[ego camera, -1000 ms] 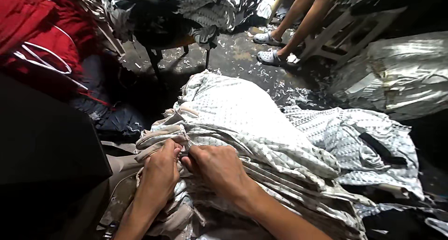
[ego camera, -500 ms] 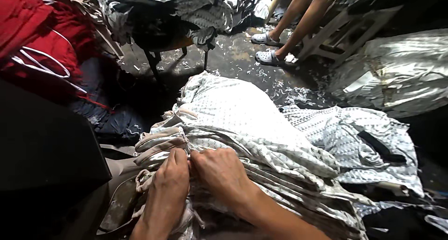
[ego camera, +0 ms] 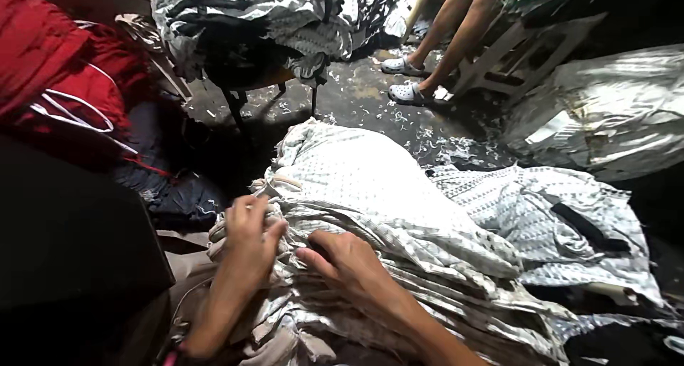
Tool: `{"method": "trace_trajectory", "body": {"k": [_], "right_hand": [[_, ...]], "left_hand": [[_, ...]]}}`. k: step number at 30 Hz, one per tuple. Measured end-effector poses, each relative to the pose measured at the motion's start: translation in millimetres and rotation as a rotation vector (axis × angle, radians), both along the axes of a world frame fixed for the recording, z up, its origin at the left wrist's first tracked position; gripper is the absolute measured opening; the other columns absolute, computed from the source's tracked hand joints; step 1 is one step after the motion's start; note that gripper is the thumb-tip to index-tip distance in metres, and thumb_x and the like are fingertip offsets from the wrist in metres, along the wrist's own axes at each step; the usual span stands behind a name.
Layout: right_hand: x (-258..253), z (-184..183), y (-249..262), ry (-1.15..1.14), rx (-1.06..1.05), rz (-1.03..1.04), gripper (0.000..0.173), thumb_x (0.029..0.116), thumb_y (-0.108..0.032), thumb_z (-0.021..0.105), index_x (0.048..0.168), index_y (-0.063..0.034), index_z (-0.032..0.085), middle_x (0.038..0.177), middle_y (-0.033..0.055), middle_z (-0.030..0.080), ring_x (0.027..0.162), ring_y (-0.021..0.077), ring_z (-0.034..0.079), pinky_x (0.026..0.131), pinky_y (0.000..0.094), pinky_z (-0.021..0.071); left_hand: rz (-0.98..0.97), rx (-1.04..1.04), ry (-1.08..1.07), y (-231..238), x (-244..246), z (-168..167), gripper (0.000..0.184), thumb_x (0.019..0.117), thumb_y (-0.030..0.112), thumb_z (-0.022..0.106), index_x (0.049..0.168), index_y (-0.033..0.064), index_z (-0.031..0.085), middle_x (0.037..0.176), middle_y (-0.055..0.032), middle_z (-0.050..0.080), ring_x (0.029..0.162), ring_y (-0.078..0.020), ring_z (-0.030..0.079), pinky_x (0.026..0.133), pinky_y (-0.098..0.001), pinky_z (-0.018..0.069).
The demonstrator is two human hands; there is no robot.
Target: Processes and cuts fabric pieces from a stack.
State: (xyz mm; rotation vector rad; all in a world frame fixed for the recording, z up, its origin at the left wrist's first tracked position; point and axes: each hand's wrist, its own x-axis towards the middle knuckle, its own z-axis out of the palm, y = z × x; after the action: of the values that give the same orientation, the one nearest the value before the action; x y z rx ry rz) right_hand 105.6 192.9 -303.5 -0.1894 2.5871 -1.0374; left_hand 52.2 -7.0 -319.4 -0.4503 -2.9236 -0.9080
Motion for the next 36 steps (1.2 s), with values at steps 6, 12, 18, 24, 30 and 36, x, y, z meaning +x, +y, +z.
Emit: {"method": "trace_trajectory", "body": {"k": [6,12,18,24,30,36], "right_hand": [[-4.4,-7.1,18.5,-0.077,-0.318,-0.108,0.041,0.1079,-0.044,0.047,0.105,-0.0103,0.070,0.075,0.0016,0.061,0.067,0.0113,0.057,0.065,0.0328,0.0487],[-6.7,-8.9,17.8,-0.072,-0.352,-0.094,0.042,0.1089,-0.042,0.045,0.106,-0.0095,0.070,0.075,0.0017,0.060,0.066,0.0102,0.056,0.065,0.0311,0.0481],[-2.8,-17.3,23.3,-0.028,-0.390,-0.114,0.043,0.1103,-0.040,0.041,0.101,-0.0093,0.070,0.072,0.0014,0.060,0.062,0.0116,0.057,0.060,0.0321,0.0504],[-1.5,-15.4,19.3,0.010,-0.402,-0.130,0.042,0.1101,-0.041,0.042,0.101,-0.0104,0.070,0.070,-0.0002,0.059,0.059,0.0102,0.056,0.056,0.0302,0.0492],[-2.8,-20.9,22.3,0.026,-0.404,-0.135,0.043,0.1101,-0.042,0.041,0.096,-0.0116,0.068,0.068,-0.0009,0.057,0.055,0.0103,0.054,0.052,0.0298,0.0472],[-0.5,-20.2,22.7,0.037,-0.396,-0.120,0.042,0.1099,-0.041,0.042,0.099,-0.0124,0.070,0.066,-0.0022,0.057,0.053,0.0093,0.053,0.050,0.0282,0.0465]], "left_hand": [[-0.013,0.103,0.057,11.1,-10.6,-19.4,0.022,0.1019,0.022,0.059,0.092,0.0078,0.073,0.078,-0.0043,0.069,0.072,-0.0204,0.067,0.067,-0.0468,0.0555],[0.095,0.084,0.154,-3.0,16.6,6.6,0.038,0.1071,0.025,0.045,0.117,0.0018,0.073,0.115,-0.0137,0.074,0.103,-0.0281,0.072,0.090,-0.0506,0.0571],[-0.208,-0.061,0.285,-7.8,92.2,-5.5,0.057,0.1102,0.047,0.032,0.130,0.0031,0.064,0.140,-0.0217,0.061,0.134,-0.0336,0.056,0.110,-0.0467,0.0454],[0.199,-0.214,-0.174,-106.7,50.3,-21.2,0.052,0.1104,0.027,0.035,0.152,-0.0047,0.042,0.144,-0.0354,0.050,0.131,-0.0549,0.050,0.107,-0.0709,0.0389],[0.011,-0.081,0.132,-55.1,83.1,30.3,0.035,0.1022,0.020,0.057,0.109,-0.0122,0.068,0.114,-0.0337,0.062,0.102,-0.0407,0.064,0.090,-0.0471,0.0545],[-0.107,0.013,0.029,-13.3,115.8,-7.7,0.021,0.0959,0.021,0.064,0.094,0.0052,0.077,0.104,-0.0159,0.070,0.093,-0.0214,0.070,0.081,-0.0312,0.0590]]}}
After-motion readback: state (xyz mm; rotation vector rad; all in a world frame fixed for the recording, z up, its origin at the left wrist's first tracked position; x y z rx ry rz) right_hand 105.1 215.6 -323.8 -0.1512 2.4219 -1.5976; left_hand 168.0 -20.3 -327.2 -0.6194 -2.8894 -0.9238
